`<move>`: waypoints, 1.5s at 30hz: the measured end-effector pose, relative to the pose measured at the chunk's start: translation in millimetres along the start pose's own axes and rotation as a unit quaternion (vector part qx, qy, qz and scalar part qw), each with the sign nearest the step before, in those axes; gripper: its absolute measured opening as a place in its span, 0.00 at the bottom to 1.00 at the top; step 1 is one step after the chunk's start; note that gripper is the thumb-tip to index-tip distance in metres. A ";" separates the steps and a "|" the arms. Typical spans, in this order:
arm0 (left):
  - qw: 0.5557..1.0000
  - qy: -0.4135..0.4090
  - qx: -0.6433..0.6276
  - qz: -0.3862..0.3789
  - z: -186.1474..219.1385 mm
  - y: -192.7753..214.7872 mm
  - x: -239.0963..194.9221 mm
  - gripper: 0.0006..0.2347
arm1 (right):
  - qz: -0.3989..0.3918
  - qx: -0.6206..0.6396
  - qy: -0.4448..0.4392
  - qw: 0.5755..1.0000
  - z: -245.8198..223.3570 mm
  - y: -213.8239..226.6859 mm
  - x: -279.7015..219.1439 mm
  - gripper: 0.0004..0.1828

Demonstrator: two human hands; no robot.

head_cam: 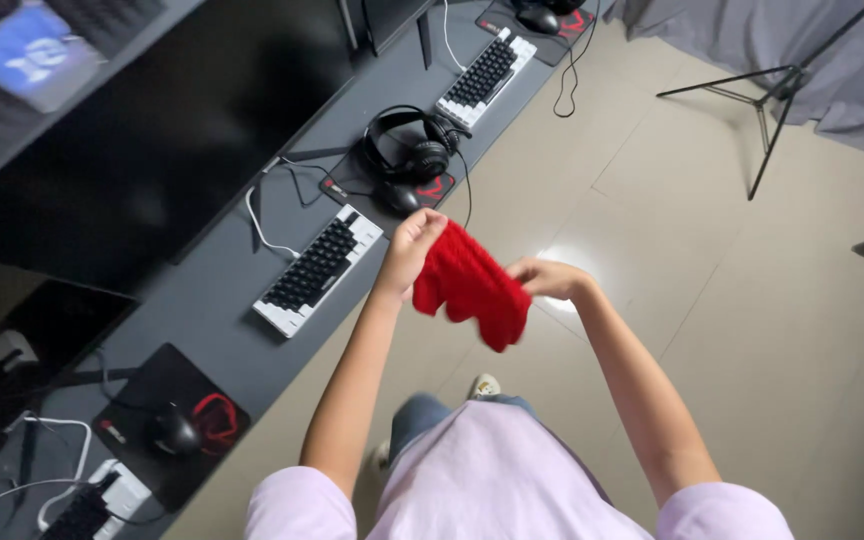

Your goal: The person cleans several black gaming headsets on a desk using a red cloth. They pick up each headset, wipe the ear cups and headband, and then place them back on the desk or a shelf above the monitors.

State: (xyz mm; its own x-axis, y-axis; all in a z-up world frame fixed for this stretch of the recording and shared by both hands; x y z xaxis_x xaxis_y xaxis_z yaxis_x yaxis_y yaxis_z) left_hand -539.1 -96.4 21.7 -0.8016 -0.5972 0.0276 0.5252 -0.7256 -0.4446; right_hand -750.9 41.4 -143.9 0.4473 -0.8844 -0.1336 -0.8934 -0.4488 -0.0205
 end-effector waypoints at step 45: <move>0.901 -0.043 0.243 0.358 -105.0 91.9 316.0 0.21 | 0.171 0.289 -0.207 0.919 -59.4 279.1 171.2 0.17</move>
State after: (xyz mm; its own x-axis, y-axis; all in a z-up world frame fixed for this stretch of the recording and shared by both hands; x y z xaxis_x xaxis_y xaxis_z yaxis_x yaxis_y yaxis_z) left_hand -774.2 -315.9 -104.5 -0.1943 -0.9805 -0.0311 0.9783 -0.1960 0.0673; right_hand -921.2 -242.9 -113.6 0.1890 -0.7833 -0.5922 -0.9055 0.0943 -0.4137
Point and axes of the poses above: each hand's wrist, its own x-axis towards the middle knuckle, its own y-axis out of the back of the hand, z = x × y, the point moved 5 cm from there along x, towards the middle knuckle, and after that the axes turned 2 degrees about -y, right-handed, at the moved point
